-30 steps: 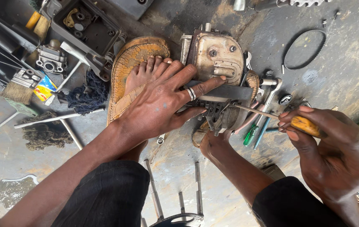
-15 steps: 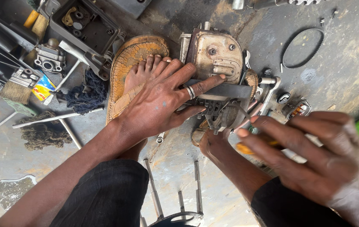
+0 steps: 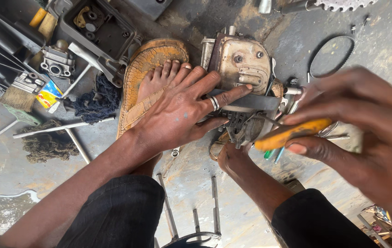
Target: The person sits on the floor of a repair workshop and works on a small engine, using a screwdriver to loosen and remove parts from the engine's top cover. They lift off a black plastic shroud, reposition the engine, and continue unscrewing components while holding the engine steady with their foot and hands.
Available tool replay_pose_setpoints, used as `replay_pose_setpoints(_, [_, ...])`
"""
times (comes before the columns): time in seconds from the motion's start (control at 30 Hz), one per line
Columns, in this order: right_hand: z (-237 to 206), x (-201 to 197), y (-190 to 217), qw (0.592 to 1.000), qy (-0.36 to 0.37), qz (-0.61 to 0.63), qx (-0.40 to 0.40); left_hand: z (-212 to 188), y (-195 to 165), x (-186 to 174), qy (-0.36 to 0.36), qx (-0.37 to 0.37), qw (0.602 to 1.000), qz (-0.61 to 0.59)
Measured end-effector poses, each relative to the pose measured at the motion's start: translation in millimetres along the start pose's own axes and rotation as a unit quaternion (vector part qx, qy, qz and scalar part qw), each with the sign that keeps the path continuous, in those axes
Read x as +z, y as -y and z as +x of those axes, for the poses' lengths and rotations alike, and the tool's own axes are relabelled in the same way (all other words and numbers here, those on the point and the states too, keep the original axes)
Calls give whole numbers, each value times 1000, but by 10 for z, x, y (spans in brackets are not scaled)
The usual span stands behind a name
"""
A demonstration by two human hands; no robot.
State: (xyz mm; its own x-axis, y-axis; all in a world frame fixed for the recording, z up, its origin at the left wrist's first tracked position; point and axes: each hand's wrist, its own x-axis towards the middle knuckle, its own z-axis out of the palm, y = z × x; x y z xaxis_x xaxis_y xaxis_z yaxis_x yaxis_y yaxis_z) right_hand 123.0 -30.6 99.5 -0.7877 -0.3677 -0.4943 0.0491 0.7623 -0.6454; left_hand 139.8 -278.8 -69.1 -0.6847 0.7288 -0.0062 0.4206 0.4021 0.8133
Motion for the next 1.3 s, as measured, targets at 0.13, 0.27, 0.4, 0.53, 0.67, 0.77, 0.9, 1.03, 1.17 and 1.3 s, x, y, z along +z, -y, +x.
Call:
replay_pose_setpoints(0.13, [-139,43,108,987,-3,-83,141,-7,15,-8,5,1,1000,-23])
replay_pose_setpoints(0.27, [-125,35,170,976,37,56,206,2,11,12,2,-3,1000,-20])
replay_pose_setpoints(0.4, [-111,-21,104,988,37,52,139,-8,20,18,5,-2,1000,-16])
replay_pose_setpoints(0.53, [-283,46,83,982,-26,-165,85,-12,23,13,19,-8,999,-26])
replay_pose_setpoints(0.67, [-285,44,-8,974,28,0,225,-4,15,17,7,-3,1000,-21])
replay_pose_setpoints(0.77, [-217,-46,-36,985,64,78,142,-3,15,23,13,-8,999,-30])
replay_pose_setpoints(0.9, [-254,-26,61,986,10,-141,83,-13,12,38,9,-10,999,-31])
replay_pose_setpoints(1.03, [-242,9,-1,973,31,5,230,-20,13,43,5,-10,999,-34])
replay_pose_setpoints(1.17, [-147,-99,-152,987,82,88,109,-18,10,39,4,-8,999,-37])
replay_pose_setpoints(1.3, [-176,-72,-88,991,17,-128,30,-8,4,32,-7,-10,1000,-19])
